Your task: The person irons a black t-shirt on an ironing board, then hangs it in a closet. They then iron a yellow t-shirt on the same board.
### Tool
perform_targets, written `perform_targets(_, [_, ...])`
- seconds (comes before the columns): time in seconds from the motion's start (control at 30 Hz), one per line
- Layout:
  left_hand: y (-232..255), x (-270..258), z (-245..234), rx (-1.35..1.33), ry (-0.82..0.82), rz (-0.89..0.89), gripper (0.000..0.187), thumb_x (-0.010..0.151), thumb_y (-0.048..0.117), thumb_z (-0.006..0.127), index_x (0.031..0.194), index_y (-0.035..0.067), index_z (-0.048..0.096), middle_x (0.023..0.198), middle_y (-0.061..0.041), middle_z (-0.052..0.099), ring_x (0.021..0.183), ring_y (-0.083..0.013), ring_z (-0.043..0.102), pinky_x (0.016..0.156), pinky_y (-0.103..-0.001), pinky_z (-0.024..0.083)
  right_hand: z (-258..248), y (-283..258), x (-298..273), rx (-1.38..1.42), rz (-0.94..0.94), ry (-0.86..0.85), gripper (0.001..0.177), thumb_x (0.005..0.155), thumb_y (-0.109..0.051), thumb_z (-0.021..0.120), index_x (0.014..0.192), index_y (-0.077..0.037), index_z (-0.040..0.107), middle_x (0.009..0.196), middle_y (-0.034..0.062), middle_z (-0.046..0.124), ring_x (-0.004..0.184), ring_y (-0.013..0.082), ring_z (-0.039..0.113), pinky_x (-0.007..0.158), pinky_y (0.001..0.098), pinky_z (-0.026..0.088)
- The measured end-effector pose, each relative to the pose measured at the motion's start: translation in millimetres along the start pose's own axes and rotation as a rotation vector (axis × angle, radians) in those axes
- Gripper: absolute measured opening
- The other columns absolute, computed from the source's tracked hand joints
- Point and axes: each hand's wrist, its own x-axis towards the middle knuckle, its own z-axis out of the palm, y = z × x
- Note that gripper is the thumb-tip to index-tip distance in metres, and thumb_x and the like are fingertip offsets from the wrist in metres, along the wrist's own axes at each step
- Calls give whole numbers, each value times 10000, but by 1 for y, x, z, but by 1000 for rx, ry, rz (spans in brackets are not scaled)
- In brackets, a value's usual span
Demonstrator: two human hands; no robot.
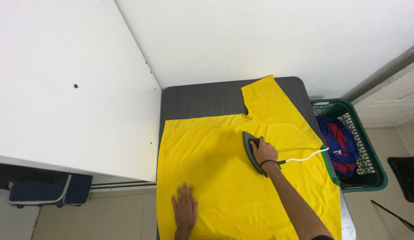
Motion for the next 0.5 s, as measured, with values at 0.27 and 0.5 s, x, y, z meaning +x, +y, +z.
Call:
perform_targets(0.27, [-19, -2, -7, -9, 3, 22, 617, 1014, 393, 386, 1577, 169, 269, 1665, -120, 181, 1532, -335, 140, 1209, -567, 60, -7, 0, -3, -7, -165, -36, 506, 936, -586, 568, 1093, -107, 609, 864, 212, 738, 827, 414, 720, 733, 526, 585])
perform_targets(0.5, [-26, -3, -8, 25, -11, -44, 625, 992, 411, 403, 1557, 175, 279, 1654, -126, 173, 1520, -339, 132, 1199, -592, 41, 11, 5, 16, 102, 197, 22, 604, 936, -611, 608, 1095, -30, 632, 922, 272, 726, 876, 460, 718, 776, 540, 584])
